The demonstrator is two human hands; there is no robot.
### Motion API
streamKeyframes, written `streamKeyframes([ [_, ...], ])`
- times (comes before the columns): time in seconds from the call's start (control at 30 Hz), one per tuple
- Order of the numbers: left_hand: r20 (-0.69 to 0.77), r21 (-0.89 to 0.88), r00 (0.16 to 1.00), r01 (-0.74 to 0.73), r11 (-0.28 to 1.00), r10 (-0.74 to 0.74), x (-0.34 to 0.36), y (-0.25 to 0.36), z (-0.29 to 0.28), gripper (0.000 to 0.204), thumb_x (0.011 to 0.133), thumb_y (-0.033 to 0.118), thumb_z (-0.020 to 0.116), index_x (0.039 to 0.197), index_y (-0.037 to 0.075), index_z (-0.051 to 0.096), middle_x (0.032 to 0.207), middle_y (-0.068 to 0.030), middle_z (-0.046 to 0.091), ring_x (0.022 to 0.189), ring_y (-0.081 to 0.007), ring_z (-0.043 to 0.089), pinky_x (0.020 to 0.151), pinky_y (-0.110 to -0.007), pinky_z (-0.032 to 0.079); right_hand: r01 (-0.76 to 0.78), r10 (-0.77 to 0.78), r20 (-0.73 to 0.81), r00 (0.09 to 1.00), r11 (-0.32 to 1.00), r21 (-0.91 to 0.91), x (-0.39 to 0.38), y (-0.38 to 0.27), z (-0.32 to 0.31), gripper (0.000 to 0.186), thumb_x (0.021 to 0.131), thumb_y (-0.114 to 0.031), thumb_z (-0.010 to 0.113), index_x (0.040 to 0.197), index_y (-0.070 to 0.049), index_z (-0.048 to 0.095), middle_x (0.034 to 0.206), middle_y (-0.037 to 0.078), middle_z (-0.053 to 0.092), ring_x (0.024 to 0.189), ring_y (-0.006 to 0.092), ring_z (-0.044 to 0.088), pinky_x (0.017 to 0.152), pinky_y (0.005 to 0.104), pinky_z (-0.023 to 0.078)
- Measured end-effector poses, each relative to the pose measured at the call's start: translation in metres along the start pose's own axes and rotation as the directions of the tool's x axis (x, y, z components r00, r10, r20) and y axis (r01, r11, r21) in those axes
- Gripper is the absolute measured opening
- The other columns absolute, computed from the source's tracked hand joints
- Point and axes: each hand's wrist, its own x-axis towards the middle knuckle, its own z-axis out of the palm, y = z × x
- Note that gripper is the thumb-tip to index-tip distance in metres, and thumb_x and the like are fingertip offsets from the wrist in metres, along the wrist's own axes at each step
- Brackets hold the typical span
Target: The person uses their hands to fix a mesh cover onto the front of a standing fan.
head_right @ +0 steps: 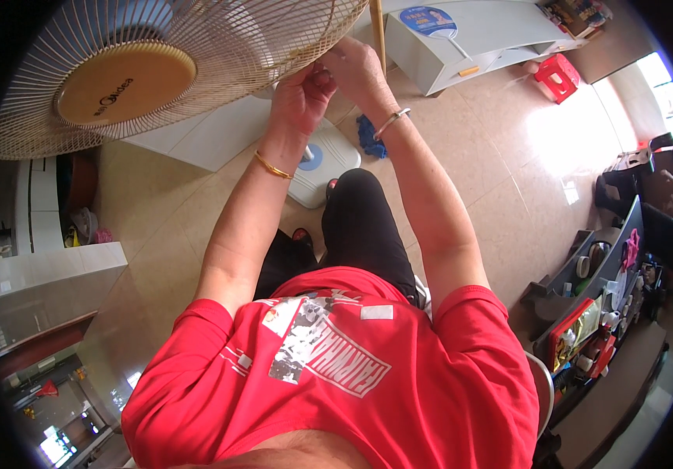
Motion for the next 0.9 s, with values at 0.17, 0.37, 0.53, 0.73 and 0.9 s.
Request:
streamKeyframes([
  [0.17,0.088,-0.071,0.996,-0.009,0.997,0.015,0.002,-0.003,0.001,0.005,0.079,0.010,0.057,0.083,0.008,0.059,0.072,-0.0034,0.060,0.061,-0.0139,0.056,0.061,-0.031,0.049,0.127,-0.111,-0.161,0.981,0.988,0.092,-0.001,0.006,0.005,0.020,0.074,-0.011,0.061,0.090,0.001,0.059,0.074,0.007,0.064,0.066,0.0099,0.059,0.060,0.0249,0.049],
  [0.37,0.041,-0.049,0.998,-0.036,0.998,0.038,-0.004,-0.005,0.007,0.005,0.079,0.011,0.060,0.084,0.011,0.058,0.074,0.0020,0.057,0.067,-0.0090,0.050,0.063,-0.023,0.042,0.109,-0.077,-0.217,0.973,0.984,0.141,-0.002,0.006,0.014,0.029,0.071,-0.006,0.064,0.097,0.000,0.053,0.082,0.007,0.063,0.072,0.0115,0.060,0.064,0.0251,0.049],
  [0.53,-0.005,-0.052,0.999,-0.044,0.998,0.044,-0.004,-0.003,0.015,0.007,0.078,0.011,0.061,0.084,0.011,0.059,0.074,0.0027,0.057,0.065,-0.0090,0.049,0.062,-0.023,0.041,0.095,-0.056,-0.226,0.973,0.982,0.165,-0.003,0.001,0.013,0.033,0.069,-0.005,0.065,0.099,-0.001,0.052,0.085,0.007,0.062,0.077,0.0120,0.059,0.067,0.0253,0.048],
  [0.73,0.019,-0.100,0.998,-0.054,0.994,0.056,-0.001,-0.005,0.009,0.008,0.076,0.010,0.062,0.083,0.011,0.059,0.074,0.0026,0.057,0.063,-0.0090,0.046,0.062,-0.024,0.040,0.119,-0.097,-0.211,0.973,0.988,0.094,0.001,0.003,0.011,0.032,0.071,-0.009,0.064,0.098,0.001,0.051,0.082,0.009,0.063,0.074,0.0146,0.061,0.065,0.0265,0.049],
  [0.9,0.021,-0.168,1.000,-0.010,0.986,0.014,0.003,-0.009,0.001,0.008,0.075,0.010,0.062,0.082,0.011,0.057,0.070,0.0025,0.053,0.061,-0.0095,0.042,0.062,-0.025,0.040,0.055,-0.052,-0.141,0.989,0.998,0.015,0.004,0.000,0.002,0.030,0.069,-0.009,0.064,0.096,0.001,0.055,0.077,0.009,0.063,0.069,0.0131,0.059,0.061,0.0267,0.048],
])
